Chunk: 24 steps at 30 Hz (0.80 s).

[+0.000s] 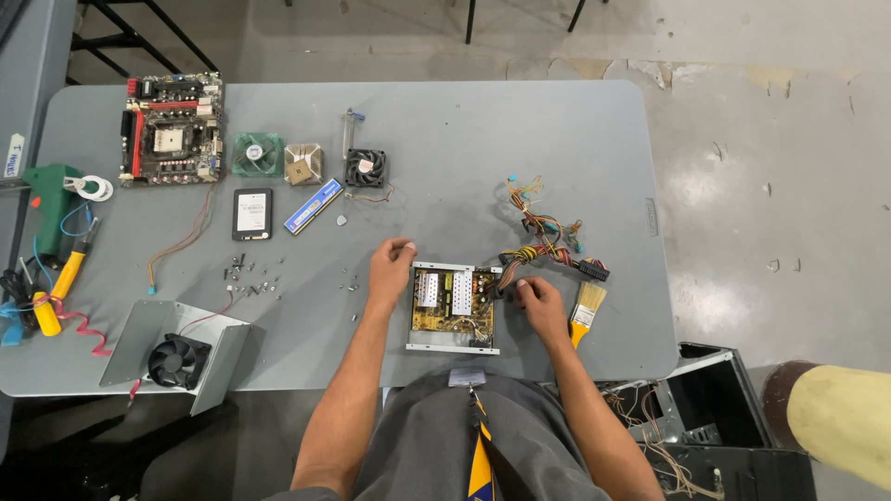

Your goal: Cleaning and inspecting the power connectors and cables of a computer power supply unit on a repair bench.

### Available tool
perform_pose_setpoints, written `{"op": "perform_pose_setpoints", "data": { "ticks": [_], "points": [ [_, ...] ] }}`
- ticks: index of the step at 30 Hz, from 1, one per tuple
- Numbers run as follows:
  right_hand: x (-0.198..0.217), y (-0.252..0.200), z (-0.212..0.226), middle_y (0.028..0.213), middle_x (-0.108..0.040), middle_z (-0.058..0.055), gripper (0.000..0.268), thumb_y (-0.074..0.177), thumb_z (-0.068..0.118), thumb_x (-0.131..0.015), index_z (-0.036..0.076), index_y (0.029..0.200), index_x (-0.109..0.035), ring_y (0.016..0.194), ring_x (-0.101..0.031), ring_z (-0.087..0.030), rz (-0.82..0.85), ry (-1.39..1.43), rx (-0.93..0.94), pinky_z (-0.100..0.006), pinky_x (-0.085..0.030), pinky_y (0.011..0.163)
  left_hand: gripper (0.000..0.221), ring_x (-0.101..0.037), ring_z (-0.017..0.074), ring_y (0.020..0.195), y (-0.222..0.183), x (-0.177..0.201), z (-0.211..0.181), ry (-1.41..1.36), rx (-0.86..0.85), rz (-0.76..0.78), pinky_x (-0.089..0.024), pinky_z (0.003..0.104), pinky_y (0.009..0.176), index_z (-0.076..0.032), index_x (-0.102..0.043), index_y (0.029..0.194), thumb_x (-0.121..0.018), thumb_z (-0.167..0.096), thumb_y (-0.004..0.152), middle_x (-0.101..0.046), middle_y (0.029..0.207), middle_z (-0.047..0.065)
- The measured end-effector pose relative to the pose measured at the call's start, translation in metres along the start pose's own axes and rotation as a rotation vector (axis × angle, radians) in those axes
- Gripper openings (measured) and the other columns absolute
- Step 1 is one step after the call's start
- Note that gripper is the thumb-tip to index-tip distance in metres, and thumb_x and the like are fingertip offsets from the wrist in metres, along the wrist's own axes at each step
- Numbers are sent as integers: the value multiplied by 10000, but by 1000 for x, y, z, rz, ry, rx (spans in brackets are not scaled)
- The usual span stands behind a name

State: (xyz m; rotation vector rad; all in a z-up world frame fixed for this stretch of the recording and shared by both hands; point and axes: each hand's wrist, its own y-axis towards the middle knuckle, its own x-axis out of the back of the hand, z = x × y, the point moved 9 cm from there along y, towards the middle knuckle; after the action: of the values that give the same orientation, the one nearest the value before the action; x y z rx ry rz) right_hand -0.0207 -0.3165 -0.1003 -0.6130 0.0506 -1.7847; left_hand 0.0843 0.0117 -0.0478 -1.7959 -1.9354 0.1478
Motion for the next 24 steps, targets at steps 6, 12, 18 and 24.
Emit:
{"op": "perform_pose_setpoints", "data": {
  "ticks": [6, 12, 18, 24],
  "points": [
    [5, 7, 4, 814, -753, -155, 265, 1025, 277, -606, 73, 1079, -764, 649, -721, -250, -36, -5, -31, -376, -585, 577, 345, -733, 233, 1037, -3, -2, -2, 28, 13, -1, -562, 407, 873, -102, -709, 1221, -647, -314, 957, -783, 1035, 72],
    [7, 5, 13, 800, -721, -201, 281, 1004, 249, -603, 15, 1073, -742, 594, -699, -273, -55, 78, -36, -377, -568, 521, 331, -691, 282, 1078, 4, -5, 27, 2, -15, -67, -529, 468, 911, -90, -722, 1168, -601, -361, 1022, -743, 1069, 120],
    [8, 3, 17, 787, -721, -209, 280, 1009, 235, -604, -2, 1071, -740, 573, -695, -269, -79, 81, -26, -368, -567, 487, 366, -658, 307, 1128, -14, 0, 30, -50, -5, -92, -503, 501, 960, -67, -711, 1167, -539, -377, 1076, -714, 1108, 153],
    [10, 7, 9, 770, -708, -204, 256, 1018, 199, -601, -17, 1057, -732, 561, -676, -259, -104, 65, 51, -362, -540, 481, 298, -670, 282, 1057, -3, 1, 48, -45, -44, -168, -506, 482, 928, -95, -713, 1064, -576, -360, 1066, -711, 1022, 121]
  ]
}}
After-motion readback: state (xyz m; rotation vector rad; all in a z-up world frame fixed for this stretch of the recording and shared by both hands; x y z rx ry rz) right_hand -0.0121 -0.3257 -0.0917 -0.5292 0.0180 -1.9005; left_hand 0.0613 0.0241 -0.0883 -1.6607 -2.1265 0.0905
